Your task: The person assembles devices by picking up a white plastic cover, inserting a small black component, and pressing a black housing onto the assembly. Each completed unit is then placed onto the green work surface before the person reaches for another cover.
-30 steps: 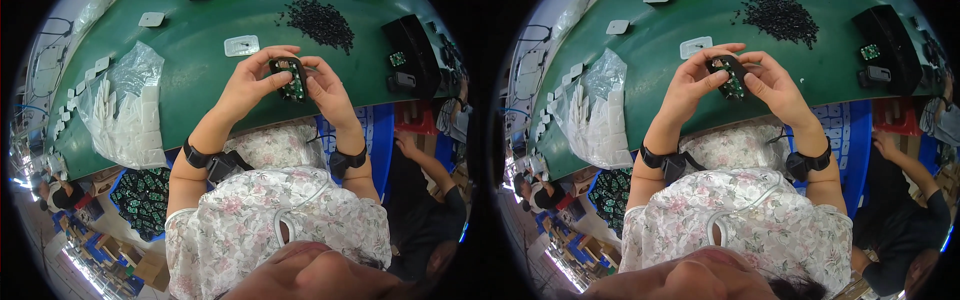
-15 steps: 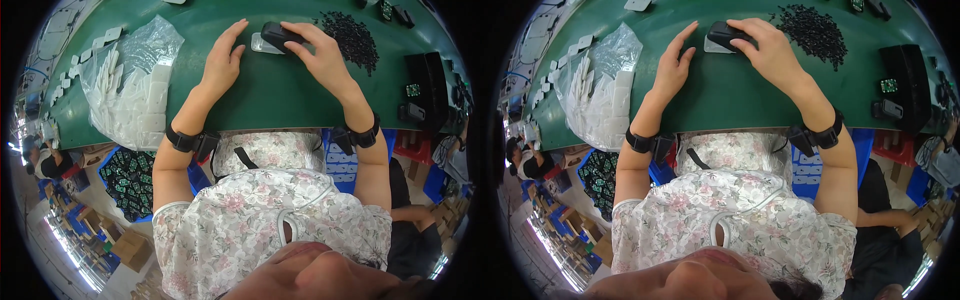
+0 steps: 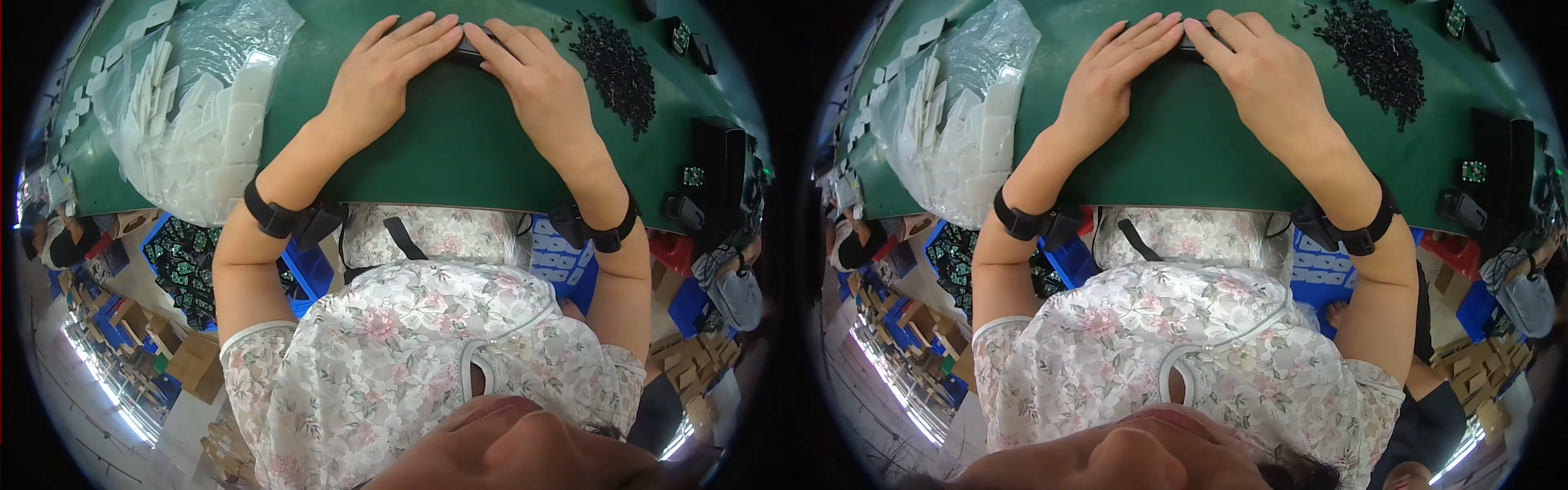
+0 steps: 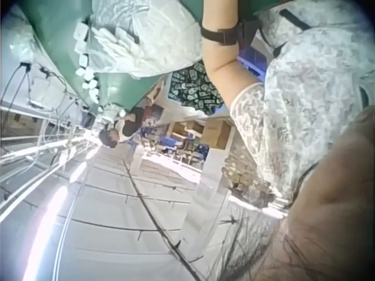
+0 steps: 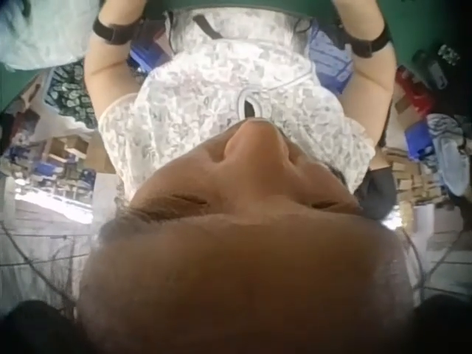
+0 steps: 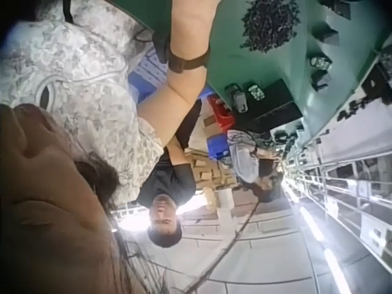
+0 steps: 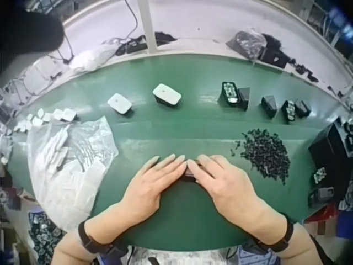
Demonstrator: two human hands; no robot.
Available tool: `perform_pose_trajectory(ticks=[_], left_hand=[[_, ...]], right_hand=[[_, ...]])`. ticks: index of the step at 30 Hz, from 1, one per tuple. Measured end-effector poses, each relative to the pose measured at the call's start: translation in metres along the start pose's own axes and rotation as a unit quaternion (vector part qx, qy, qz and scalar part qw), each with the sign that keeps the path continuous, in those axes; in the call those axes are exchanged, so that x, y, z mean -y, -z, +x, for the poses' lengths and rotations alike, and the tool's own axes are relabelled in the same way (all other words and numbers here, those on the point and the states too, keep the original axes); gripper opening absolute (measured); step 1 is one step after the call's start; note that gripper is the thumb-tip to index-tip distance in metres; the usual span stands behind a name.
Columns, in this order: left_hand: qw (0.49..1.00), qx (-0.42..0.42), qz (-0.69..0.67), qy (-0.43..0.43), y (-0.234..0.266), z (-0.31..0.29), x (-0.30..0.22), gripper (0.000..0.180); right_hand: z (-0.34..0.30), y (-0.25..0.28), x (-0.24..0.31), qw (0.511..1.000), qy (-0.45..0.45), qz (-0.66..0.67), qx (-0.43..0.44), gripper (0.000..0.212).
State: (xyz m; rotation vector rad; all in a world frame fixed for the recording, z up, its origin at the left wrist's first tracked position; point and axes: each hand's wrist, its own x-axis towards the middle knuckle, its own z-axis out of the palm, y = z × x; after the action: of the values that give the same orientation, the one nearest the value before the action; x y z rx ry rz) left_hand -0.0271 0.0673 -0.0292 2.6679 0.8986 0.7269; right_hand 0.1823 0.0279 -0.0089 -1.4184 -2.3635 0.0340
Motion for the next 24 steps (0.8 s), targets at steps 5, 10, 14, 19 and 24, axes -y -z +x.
perform_pose_trajectory(ticks=[5,10,14,19,24], left_hand=[[0.972,0.107,0.196,-0.067,0.022,0.006,-0.015,0.059],[0.943,-0.278,0.038,-0.178,-0.063,0.002,0.019,0.053],[0.995,-0.041,-0.040,0.079,-0.029,0.029,0.000,0.052],[0.838,-0.103,-0.451,0.290,-0.033,0.023,-0.001,0.028],[0.702,-0.136,-0.631,0.301,-0.022,0.031,-0.027,0.030]], right_hand=[[0.015,0.029,0.016,0.999,0.005,0.046,0.004,0.027],[0.018,0.028,-0.002,0.995,0.009,0.100,0.010,0.032],[0.030,0.007,-0.046,0.950,-0.077,0.294,0.075,0.028],[0.019,-0.003,-0.025,0.691,-0.235,0.681,-0.061,0.049],[0.007,-0.010,0.004,0.720,-0.254,0.636,-0.110,0.034]])
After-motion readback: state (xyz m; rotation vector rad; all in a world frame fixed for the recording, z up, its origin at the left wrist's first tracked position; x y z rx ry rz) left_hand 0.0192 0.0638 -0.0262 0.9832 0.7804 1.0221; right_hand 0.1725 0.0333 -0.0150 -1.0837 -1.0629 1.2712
